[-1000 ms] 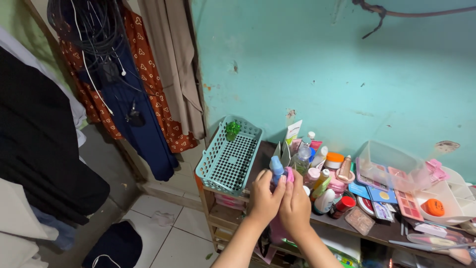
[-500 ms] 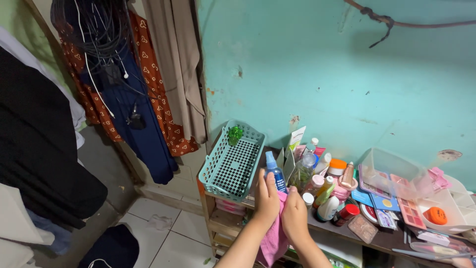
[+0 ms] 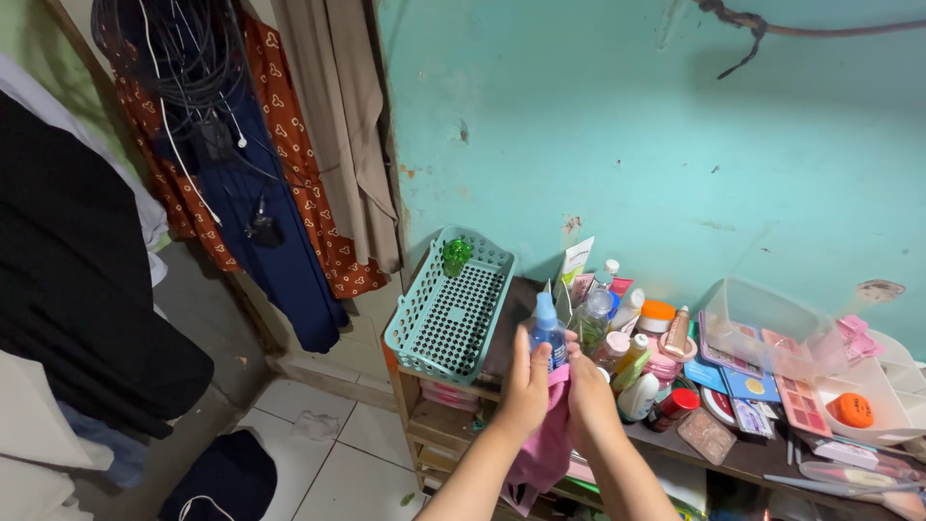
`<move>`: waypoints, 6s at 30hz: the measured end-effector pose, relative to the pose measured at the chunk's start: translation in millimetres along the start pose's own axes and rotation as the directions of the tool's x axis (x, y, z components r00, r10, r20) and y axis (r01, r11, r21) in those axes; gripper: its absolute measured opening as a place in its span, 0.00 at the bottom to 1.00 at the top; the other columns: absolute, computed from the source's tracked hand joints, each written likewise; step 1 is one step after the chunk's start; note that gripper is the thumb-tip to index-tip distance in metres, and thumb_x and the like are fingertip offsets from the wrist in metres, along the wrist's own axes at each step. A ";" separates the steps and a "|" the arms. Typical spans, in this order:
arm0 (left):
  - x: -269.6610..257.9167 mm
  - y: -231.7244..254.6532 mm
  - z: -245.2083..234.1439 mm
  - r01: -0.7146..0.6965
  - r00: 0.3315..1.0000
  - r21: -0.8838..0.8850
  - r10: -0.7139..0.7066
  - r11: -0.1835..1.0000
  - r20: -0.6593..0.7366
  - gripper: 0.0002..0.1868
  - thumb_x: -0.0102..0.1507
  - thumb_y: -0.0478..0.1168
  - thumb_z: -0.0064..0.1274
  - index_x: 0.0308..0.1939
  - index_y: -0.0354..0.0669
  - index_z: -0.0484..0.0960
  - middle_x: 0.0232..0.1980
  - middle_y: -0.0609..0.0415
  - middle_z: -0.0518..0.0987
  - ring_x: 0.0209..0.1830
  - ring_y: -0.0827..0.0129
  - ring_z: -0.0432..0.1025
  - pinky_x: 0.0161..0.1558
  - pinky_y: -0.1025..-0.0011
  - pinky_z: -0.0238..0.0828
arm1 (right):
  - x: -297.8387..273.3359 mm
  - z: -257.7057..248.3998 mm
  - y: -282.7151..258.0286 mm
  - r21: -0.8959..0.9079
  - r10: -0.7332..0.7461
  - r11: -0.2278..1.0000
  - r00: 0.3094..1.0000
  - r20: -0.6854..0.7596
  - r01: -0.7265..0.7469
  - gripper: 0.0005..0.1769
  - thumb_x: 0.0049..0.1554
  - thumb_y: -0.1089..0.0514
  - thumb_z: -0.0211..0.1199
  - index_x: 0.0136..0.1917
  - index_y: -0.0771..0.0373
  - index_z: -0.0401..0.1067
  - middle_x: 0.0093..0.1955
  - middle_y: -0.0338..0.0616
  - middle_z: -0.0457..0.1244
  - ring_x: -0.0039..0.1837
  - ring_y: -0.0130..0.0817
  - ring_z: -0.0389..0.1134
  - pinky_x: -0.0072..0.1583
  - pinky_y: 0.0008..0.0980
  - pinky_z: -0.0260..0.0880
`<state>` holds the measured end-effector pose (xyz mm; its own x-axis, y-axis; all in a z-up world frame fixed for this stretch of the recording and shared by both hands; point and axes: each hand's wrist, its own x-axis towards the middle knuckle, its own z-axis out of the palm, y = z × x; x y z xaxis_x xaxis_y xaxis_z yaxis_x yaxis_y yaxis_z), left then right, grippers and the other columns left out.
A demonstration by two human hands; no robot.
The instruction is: Cleaning and organizing various toiletry bottles, tubes, and a plastic basket on a vanity or shelf using a pink cloth.
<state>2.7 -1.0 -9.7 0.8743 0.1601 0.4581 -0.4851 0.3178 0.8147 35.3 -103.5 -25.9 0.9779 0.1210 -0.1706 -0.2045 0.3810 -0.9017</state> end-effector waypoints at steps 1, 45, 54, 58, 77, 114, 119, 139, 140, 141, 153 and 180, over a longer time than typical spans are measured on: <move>0.6 2.4 0.2 0.002 1.000 0.001 -0.002 1.000 0.000 0.19 0.75 0.45 0.37 0.65 0.36 0.63 0.55 0.47 0.79 0.53 0.68 0.75 0.59 0.69 0.72 | -2.4 2.4 0.7 0.001 0.002 1.000 1.000 -0.001 -0.002 0.24 0.66 0.50 0.45 0.64 0.68 0.71 0.62 0.47 0.67 0.59 0.31 0.68 0.61 0.32 0.66; 14.0 8.0 7.1 0.207 0.925 -0.180 -0.253 0.962 -0.284 0.37 0.69 0.55 0.46 0.76 0.49 0.49 0.76 0.58 0.60 0.74 0.72 0.58 0.74 0.67 0.51 | -53.7 43.6 -53.9 -0.263 -0.453 0.742 0.750 0.483 0.617 0.32 0.68 0.53 0.43 0.81 0.67 0.49 0.84 0.51 0.47 0.85 0.40 0.45 0.79 0.36 0.42; 26.8 34.2 5.9 0.038 0.981 -0.003 -0.037 0.999 -0.189 0.28 0.73 0.53 0.43 0.71 0.41 0.63 0.67 0.42 0.67 0.64 0.61 0.62 0.69 0.61 0.57 | -59.8 44.4 -41.1 -0.530 -0.633 0.459 0.681 0.368 0.713 0.23 0.68 0.52 0.45 0.68 0.69 0.65 0.61 0.58 0.65 0.63 0.45 0.68 0.65 0.40 0.64; 23.6 58.3 20.7 0.046 0.987 -0.170 -0.071 0.984 -0.145 0.28 0.71 0.49 0.43 0.71 0.46 0.55 0.74 0.47 0.66 0.69 0.64 0.63 0.71 0.63 0.56 | -50.7 46.2 -56.9 -0.693 -0.625 0.444 0.750 0.215 0.568 0.22 0.67 0.50 0.45 0.56 0.69 0.72 0.41 0.57 0.67 0.43 0.47 0.69 0.47 0.43 0.68; 14.5 51.2 0.0 -0.027 0.958 0.302 0.111 0.953 -0.264 0.32 0.66 0.41 0.56 0.70 0.36 0.63 0.40 0.52 0.84 0.38 0.68 0.80 0.42 0.69 0.78 | -50.8 31.9 -33.0 -0.628 -0.614 0.584 0.786 0.072 0.514 0.24 0.71 0.48 0.41 0.55 0.68 0.72 0.43 0.55 0.68 0.45 0.46 0.70 0.52 0.39 0.69; 29.7 84.0 -97.4 0.129 0.960 0.489 -0.233 0.863 0.157 0.18 0.67 0.49 0.55 0.39 0.34 0.75 0.31 0.58 0.70 0.29 0.76 0.63 0.33 0.72 0.63 | 18.7 80.4 -60.7 -0.456 -0.575 0.703 0.813 0.089 0.547 0.15 0.68 0.54 0.52 0.49 0.67 0.74 0.43 0.37 0.66 0.46 0.22 0.64 0.49 0.25 0.64; 67.2 77.6 -129.3 0.077 0.980 0.510 -0.158 0.857 0.117 0.19 0.66 0.50 0.57 0.43 0.35 0.79 0.34 0.56 0.77 0.34 0.74 0.71 0.38 0.73 0.69 | 32.0 89.1 -63.9 -0.608 -0.408 0.714 0.912 0.040 0.346 0.12 0.61 0.58 0.57 0.54 0.67 0.75 0.41 0.45 0.66 0.41 0.29 0.63 0.44 0.31 0.63; 187.1 -34.0 -178.8 0.206 0.977 0.836 -0.153 0.509 -0.148 0.12 0.57 0.38 0.66 0.41 0.34 0.84 0.43 0.40 0.82 0.45 0.44 0.76 0.47 0.56 0.72 | 148.9 136.5 -2.2 -0.794 -0.168 0.563 0.973 0.160 0.228 0.31 0.55 0.59 0.60 0.72 0.66 0.65 0.50 0.49 0.72 0.47 0.32 0.71 0.52 0.31 0.71; 190.1 -42.1 -182.1 0.160 0.987 0.846 -0.090 0.509 -0.133 0.12 0.56 0.36 0.66 0.40 0.34 0.84 0.44 0.39 0.80 0.45 0.43 0.75 0.47 0.55 0.72 | 152.9 138.9 -0.3 -0.778 -0.132 0.588 0.975 0.177 0.221 0.30 0.56 0.60 0.60 0.71 0.67 0.68 0.51 0.49 0.73 0.47 0.32 0.71 0.53 0.31 0.71; 192.8 -50.2 -185.1 0.114 0.993 0.855 -0.028 0.506 -0.116 0.11 0.54 0.34 0.66 0.39 0.33 0.85 0.45 0.38 0.79 0.45 0.42 0.75 0.47 0.55 0.72 | 156.7 141.0 1.5 -0.761 -0.097 0.612 0.976 0.194 0.213 0.28 0.56 0.60 0.59 0.69 0.68 0.71 0.51 0.49 0.73 0.47 0.32 0.71 0.53 0.31 0.71; 207.5 -81.3 -207.6 0.085 0.996 0.767 -0.059 0.636 -0.061 0.23 0.57 0.26 0.58 0.58 0.30 0.80 0.54 0.42 0.75 0.41 0.57 0.80 0.44 0.67 0.77 | 189.1 137.1 24.6 -0.795 -0.180 0.540 0.961 0.212 0.277 0.38 0.55 0.60 0.60 0.78 0.63 0.58 0.65 0.46 0.68 0.53 0.30 0.71 0.57 0.29 0.69; 103.8 27.4 -98.8 -0.229 0.969 0.683 0.227 0.694 0.095 0.05 0.59 0.26 0.50 0.36 0.35 0.80 0.36 0.43 0.78 0.37 0.49 0.75 0.38 0.60 0.71 | 22.0 94.5 -27.3 -0.651 -0.357 0.663 0.921 0.159 0.369 0.21 0.42 0.67 0.60 0.51 0.65 0.67 0.42 0.47 0.62 0.44 0.33 0.63 0.48 0.33 0.68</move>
<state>81.7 116.6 25.0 0.7362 0.1389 0.6624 -0.5469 -0.4545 0.7031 58.2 -24.7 32.5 0.9662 0.1209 0.2276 0.2541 -0.2990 -0.9198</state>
